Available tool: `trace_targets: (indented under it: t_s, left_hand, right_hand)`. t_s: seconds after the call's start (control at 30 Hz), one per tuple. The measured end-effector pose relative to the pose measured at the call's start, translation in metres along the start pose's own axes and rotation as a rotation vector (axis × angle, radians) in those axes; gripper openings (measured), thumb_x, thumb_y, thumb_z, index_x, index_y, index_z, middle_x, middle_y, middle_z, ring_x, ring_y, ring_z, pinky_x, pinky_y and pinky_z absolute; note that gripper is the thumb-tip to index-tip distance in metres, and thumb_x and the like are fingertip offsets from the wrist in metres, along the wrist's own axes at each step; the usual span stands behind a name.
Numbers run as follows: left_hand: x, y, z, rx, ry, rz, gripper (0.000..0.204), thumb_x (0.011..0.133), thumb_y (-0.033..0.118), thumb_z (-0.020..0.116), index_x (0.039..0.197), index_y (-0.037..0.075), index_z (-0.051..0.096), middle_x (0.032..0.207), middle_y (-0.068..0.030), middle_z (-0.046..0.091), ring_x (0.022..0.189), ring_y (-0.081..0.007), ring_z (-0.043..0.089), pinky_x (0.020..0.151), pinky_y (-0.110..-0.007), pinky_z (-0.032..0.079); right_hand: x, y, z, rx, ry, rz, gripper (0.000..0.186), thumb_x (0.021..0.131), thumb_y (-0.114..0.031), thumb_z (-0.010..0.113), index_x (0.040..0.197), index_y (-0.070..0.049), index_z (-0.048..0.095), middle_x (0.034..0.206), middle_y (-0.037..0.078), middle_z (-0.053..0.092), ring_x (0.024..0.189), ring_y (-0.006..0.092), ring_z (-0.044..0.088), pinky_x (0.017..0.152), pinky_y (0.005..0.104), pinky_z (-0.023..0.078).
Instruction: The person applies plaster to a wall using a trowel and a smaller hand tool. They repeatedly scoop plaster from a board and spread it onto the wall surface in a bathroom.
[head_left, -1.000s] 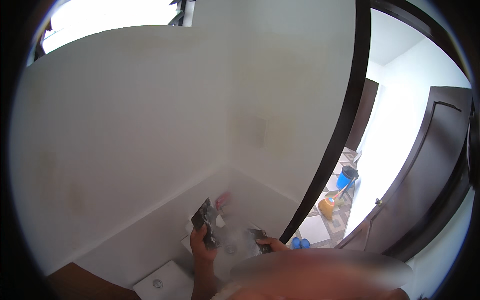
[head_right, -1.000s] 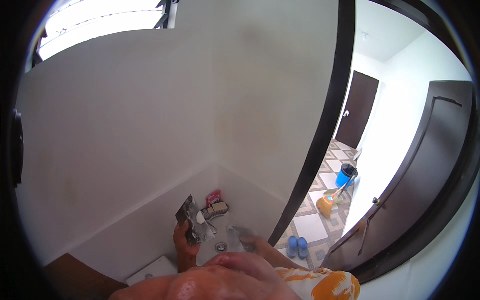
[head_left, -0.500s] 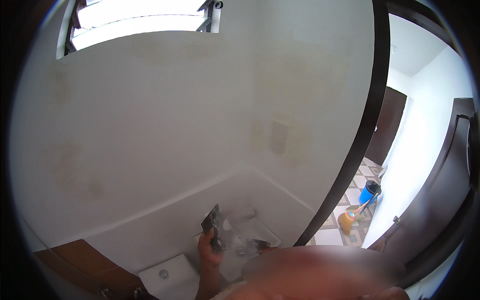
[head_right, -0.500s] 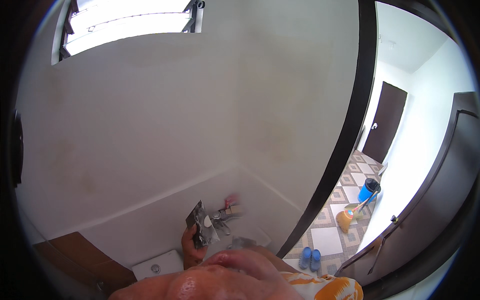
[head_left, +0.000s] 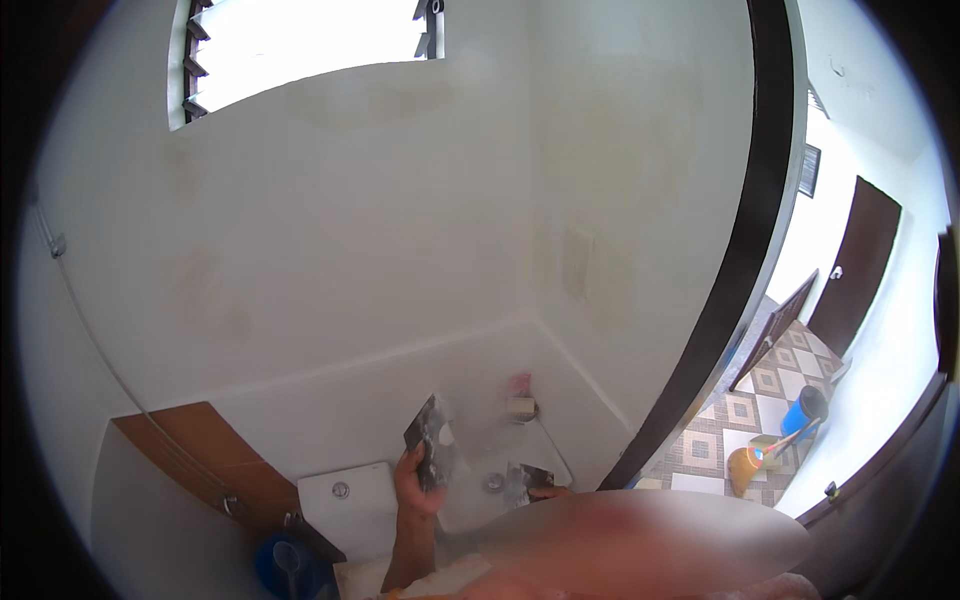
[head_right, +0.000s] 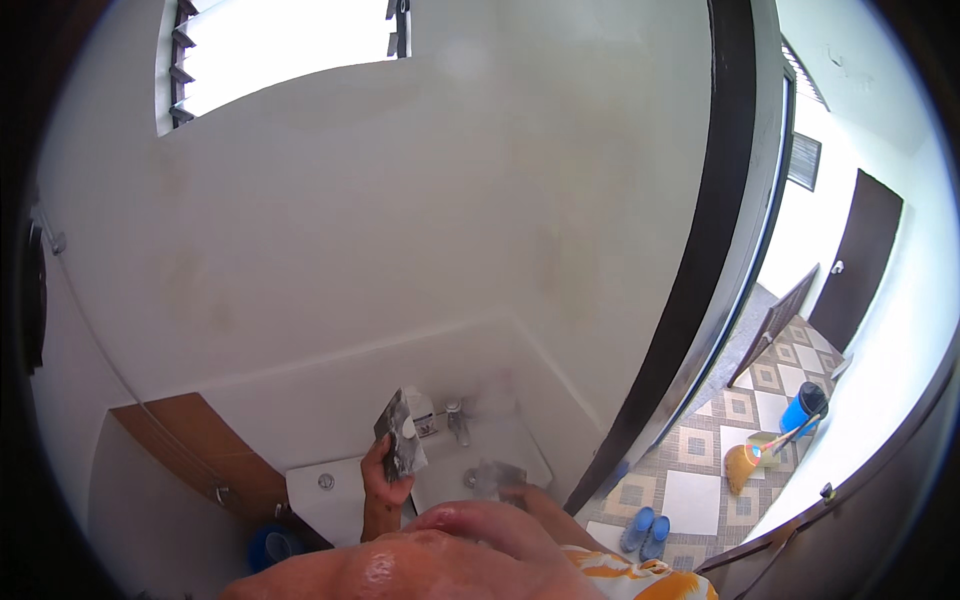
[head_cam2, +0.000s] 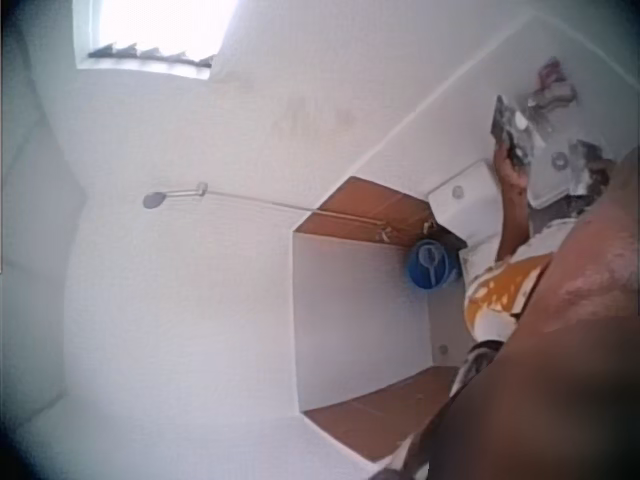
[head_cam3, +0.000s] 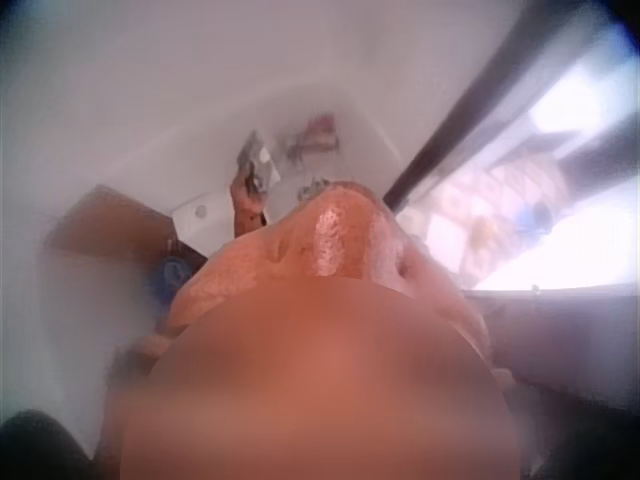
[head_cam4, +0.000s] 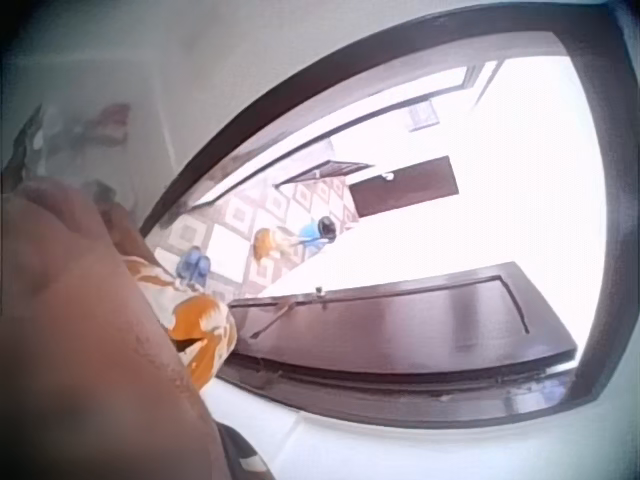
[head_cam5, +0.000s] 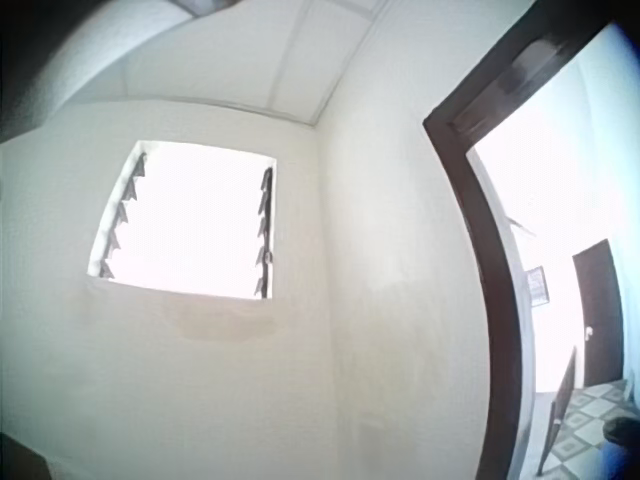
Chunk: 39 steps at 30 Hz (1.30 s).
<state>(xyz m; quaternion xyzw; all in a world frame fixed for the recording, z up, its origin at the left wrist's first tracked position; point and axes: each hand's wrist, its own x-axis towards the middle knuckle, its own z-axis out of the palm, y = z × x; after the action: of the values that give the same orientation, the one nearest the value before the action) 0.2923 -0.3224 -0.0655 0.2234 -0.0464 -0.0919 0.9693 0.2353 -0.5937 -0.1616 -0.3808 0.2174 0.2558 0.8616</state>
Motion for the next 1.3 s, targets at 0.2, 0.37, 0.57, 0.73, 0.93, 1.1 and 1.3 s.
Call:
trace_targets:
  t_s: [0.2, 0.37, 0.57, 0.73, 0.93, 1.1, 1.3]
  left_hand:
    - [-0.047, -0.031, 0.008, 0.015, 0.111, 0.104, 0.033, 0.098, 0.02, 0.062, 0.127, 0.005, 0.059, 0.116, -0.0077, 0.069, 0.103, -0.0249, 0.068, 0.089, -0.04, 0.055]
    - [-0.098, -0.056, 0.027, 0.087, 0.166, 0.178, 0.039, 0.102, 0.028, 0.059, 0.136, 0.009, 0.054, 0.128, -0.0068, 0.064, 0.119, -0.0253, 0.061, 0.1, -0.043, 0.05]
    - [-0.143, -0.059, 0.031, 0.185, 0.364, 0.231, 0.039, 0.102, 0.028, 0.06, 0.135, 0.009, 0.055, 0.12, -0.005, 0.065, 0.108, -0.024, 0.063, 0.093, -0.043, 0.052]
    - [-0.162, -0.038, 0.014, 0.292, 0.285, 0.354, 0.032, 0.101, 0.022, 0.06, 0.128, 0.005, 0.058, 0.108, -0.0041, 0.066, 0.097, -0.0175, 0.064, 0.085, -0.035, 0.053]
    - [-0.199, 0.008, -0.005, 0.301, 0.336, 0.43, 0.034, 0.101, 0.021, 0.061, 0.129, 0.003, 0.058, 0.117, -0.0068, 0.067, 0.104, -0.0209, 0.066, 0.091, -0.039, 0.054]
    - [-0.205, 0.04, 0.013, 0.359, 0.616, 0.565, 0.039, 0.099, 0.023, 0.064, 0.13, 0.002, 0.059, 0.116, -0.0045, 0.068, 0.104, -0.0178, 0.065, 0.087, -0.034, 0.053]
    - [-0.207, 0.125, 0.067, 0.583, 0.725, 0.831, 0.02, 0.098, 0.019, 0.065, 0.109, 0.003, 0.067, 0.094, 0.0005, 0.066, 0.082, -0.0065, 0.059, 0.074, -0.026, 0.049]
  right_hand:
    - [0.008, 0.017, -0.033, -0.104, -0.031, 0.019, 0.029, 0.093, -0.015, 0.068, 0.119, -0.002, 0.063, 0.099, 0.01, 0.071, 0.087, 0.025, 0.07, 0.084, 0.0431, 0.057]
    - [0.002, 0.027, -0.003, 0.163, -0.074, -0.227, 0.035, 0.099, -0.024, 0.063, 0.125, 0.0, 0.059, 0.101, 0.01, 0.066, 0.089, 0.0218, 0.06, 0.082, 0.0397, 0.05]
    - [0.0, 0.015, 0.075, -0.364, -0.197, -0.532, 0.051, 0.107, -0.042, 0.041, 0.136, -0.002, 0.052, 0.126, 0.011, 0.06, 0.113, 0.0234, 0.06, 0.098, 0.0374, 0.047]
    - [0.013, 0.043, 0.14, -0.79, -0.227, -0.81, 0.03, 0.095, -0.016, 0.058, 0.123, -0.005, 0.059, 0.117, 0.013, 0.062, 0.108, 0.0304, 0.061, 0.089, 0.0393, 0.05]
    - [0.034, 0.094, 0.197, -0.458, -0.512, -0.616, 0.027, 0.1, -0.018, 0.057, 0.122, -0.003, 0.059, 0.117, 0.016, 0.061, 0.105, 0.032, 0.061, 0.088, 0.0418, 0.05]
    - [0.057, 0.071, 0.231, -0.97, -0.448, -0.845, 0.034, 0.101, -0.024, 0.06, 0.126, -0.001, 0.057, 0.112, 0.009, 0.063, 0.101, 0.0221, 0.06, 0.09, 0.0375, 0.049]
    - [0.0, -0.028, 0.271, -0.96, -0.785, -1.105, 0.03, 0.098, -0.029, 0.067, 0.106, -0.001, 0.068, 0.083, 0.002, 0.065, 0.076, 0.0127, 0.057, 0.074, 0.0302, 0.048]
